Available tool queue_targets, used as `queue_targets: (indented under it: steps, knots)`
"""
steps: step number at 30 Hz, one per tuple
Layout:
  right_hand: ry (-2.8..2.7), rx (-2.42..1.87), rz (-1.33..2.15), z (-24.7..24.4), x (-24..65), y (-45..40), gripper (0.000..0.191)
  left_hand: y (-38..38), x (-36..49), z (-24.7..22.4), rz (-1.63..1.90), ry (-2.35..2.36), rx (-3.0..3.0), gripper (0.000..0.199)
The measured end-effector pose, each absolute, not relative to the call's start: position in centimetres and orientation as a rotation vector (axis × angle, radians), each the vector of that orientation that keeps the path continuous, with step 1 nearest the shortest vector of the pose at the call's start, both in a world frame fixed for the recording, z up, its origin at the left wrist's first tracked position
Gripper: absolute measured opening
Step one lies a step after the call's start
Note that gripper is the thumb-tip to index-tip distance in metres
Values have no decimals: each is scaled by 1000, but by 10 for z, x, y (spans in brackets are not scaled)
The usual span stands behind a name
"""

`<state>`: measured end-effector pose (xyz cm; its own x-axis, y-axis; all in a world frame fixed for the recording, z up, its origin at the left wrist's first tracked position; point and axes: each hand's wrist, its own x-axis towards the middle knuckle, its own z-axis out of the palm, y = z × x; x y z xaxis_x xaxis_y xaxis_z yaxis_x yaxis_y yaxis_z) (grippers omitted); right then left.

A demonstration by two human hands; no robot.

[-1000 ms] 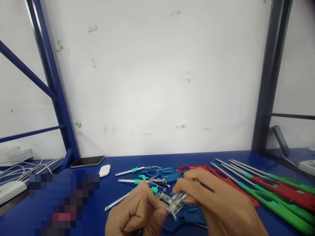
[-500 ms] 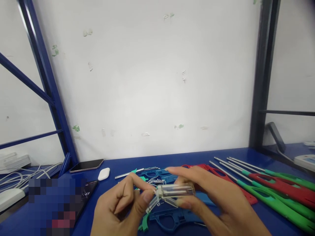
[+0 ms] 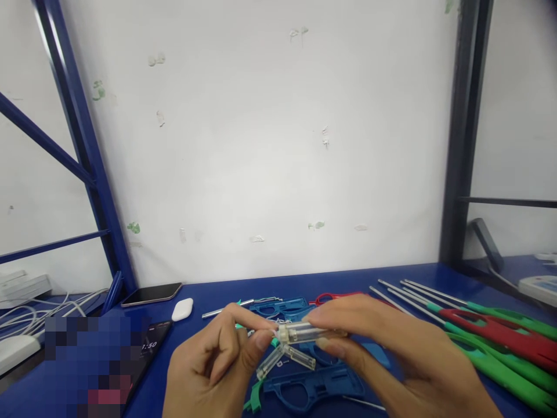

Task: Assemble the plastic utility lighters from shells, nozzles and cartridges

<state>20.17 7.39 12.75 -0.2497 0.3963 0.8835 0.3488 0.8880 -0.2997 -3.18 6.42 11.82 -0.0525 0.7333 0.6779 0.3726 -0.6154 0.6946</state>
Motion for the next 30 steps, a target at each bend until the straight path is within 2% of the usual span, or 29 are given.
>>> queue_targets:
  steps: [7, 11, 14, 17, 18, 23, 30]
  knots:
    - [-1880, -619, 61, 134, 196, 70, 14, 59, -26, 121, 1737, 1197, 1939, 57]
    - [-1968, -721, 118, 137, 197, 66, 15, 54, -21, 122, 1776, 1277, 1880, 59]
    - [-2035, -795, 110, 140, 204, 63, 15, 55, -19, 126, 1736, 1265, 1856, 44]
    - [-2099, -883, 18, 144, 222, 60, 14, 62, -15, 125, 1604, 1210, 1926, 13]
    - [-2131, -918, -16, 144, 229, 59, 14, 64, -13, 123, 1546, 1207, 1990, 8]
    - [-2248, -1057, -50, 126, 268, 47, 24, 69, 13, 86, 962, 1261, 2492, 26]
    - [-2154, -1128, 159, 59, 280, 28, 21, 63, 31, 48, 676, 1154, 2658, 18]
